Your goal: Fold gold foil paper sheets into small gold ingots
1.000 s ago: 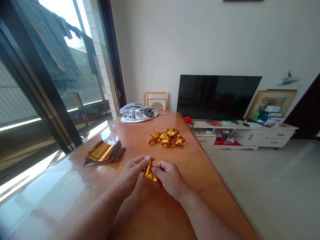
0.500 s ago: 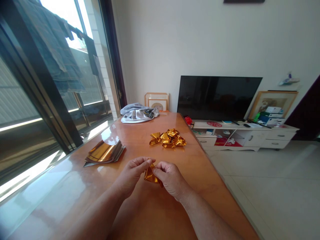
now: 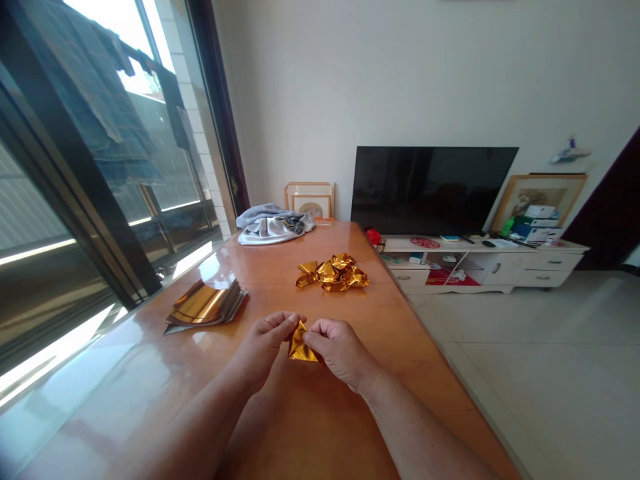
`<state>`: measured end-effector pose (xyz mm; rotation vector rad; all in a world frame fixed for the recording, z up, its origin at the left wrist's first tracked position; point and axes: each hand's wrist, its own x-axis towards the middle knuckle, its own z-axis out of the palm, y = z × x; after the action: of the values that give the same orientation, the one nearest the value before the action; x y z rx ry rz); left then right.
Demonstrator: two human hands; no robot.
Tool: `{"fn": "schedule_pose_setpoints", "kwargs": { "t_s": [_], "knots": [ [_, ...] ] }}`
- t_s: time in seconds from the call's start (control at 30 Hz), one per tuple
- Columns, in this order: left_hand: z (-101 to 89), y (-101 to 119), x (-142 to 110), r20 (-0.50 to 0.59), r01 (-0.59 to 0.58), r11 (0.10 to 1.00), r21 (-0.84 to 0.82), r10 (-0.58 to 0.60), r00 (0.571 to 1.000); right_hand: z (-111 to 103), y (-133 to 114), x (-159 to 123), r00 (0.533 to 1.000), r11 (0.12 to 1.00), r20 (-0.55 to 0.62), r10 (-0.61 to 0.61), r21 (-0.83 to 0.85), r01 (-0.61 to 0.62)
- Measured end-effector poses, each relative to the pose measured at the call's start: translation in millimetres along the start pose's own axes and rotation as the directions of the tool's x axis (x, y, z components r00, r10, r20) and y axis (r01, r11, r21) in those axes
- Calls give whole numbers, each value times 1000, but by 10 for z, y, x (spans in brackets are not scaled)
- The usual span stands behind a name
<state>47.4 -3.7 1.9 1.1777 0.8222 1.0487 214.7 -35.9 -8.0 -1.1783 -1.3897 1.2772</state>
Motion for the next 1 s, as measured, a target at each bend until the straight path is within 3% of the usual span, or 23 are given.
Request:
{"fn": "schedule_pose_setpoints", "kwargs": {
  "t_s": [0.27,0.53,0.83,1.0],
  "knots": [
    [-6,-109,57,-107,-36,999,8,36,994,-33,60,44,1000,1000,-24,-2,10,2],
    [15,-99,45,18,-1,999,-33,2,1000,-72,67,57,998,998,-54,-25,-52,22],
    [-52,-151,112,-83,15,998,-57,-20,996,-110,45,54,997,1000,-80,9,-29,-11],
    [-91,-166,118,-71,19,999,-50,-23,997,-189,48,70,997,997,-73,3,-71,-8]
  ]
}}
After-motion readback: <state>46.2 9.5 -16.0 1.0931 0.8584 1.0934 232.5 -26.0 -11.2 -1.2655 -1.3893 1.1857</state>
